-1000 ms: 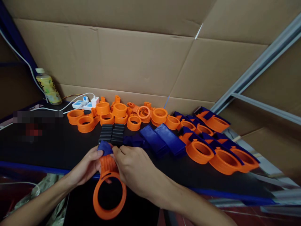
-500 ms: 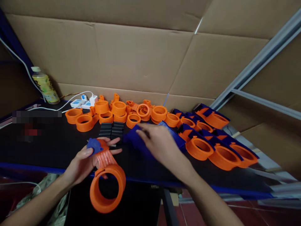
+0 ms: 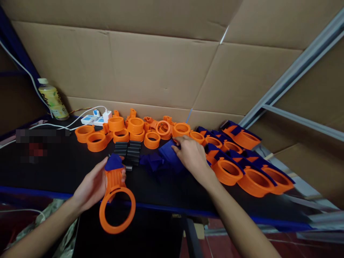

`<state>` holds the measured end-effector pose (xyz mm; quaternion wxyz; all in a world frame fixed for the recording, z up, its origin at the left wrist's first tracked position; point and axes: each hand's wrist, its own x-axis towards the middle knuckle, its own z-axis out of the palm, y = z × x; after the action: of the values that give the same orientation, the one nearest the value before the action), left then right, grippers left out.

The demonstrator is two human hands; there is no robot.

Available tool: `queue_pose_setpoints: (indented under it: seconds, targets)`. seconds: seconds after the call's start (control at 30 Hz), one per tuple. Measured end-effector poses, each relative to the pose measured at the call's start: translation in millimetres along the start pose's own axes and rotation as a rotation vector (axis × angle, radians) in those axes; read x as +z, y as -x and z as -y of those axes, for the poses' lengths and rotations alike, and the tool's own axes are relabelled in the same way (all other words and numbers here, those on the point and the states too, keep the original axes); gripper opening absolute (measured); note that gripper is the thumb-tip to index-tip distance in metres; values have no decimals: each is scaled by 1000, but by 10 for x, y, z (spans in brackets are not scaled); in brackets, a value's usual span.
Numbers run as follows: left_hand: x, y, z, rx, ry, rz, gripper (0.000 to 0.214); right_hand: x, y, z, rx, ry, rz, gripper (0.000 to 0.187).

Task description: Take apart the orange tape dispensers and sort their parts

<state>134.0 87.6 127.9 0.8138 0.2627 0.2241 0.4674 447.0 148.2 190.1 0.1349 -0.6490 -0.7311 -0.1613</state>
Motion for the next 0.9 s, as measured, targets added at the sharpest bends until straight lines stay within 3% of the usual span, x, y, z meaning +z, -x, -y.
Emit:
queue_pose_setpoints:
  seconds: [0.13, 0.27, 0.37, 0.53, 0.8, 0.9]
  targets:
    - [-27, -20, 28, 45, -146, -11, 38, -151, 121, 189, -51, -28, -158, 32]
    - [4, -25, 33, 83, -244, 33, 36, -327, 366, 630, -438, -311, -131, 36]
    - [30, -26, 40, 98, -246, 33, 28, -351, 523, 1008, -636, -335, -118, 43]
    - [9, -29, 62, 103, -280, 43, 29, -221, 561, 1289, -631, -181, -197, 41]
    - [73, 10, 103, 125, -323, -4, 24, -22, 613, 1290, -640, -172, -260, 37]
    - [95, 8, 74, 129, -315, -34, 27, -34, 544, 1174, -636, -159, -323, 35]
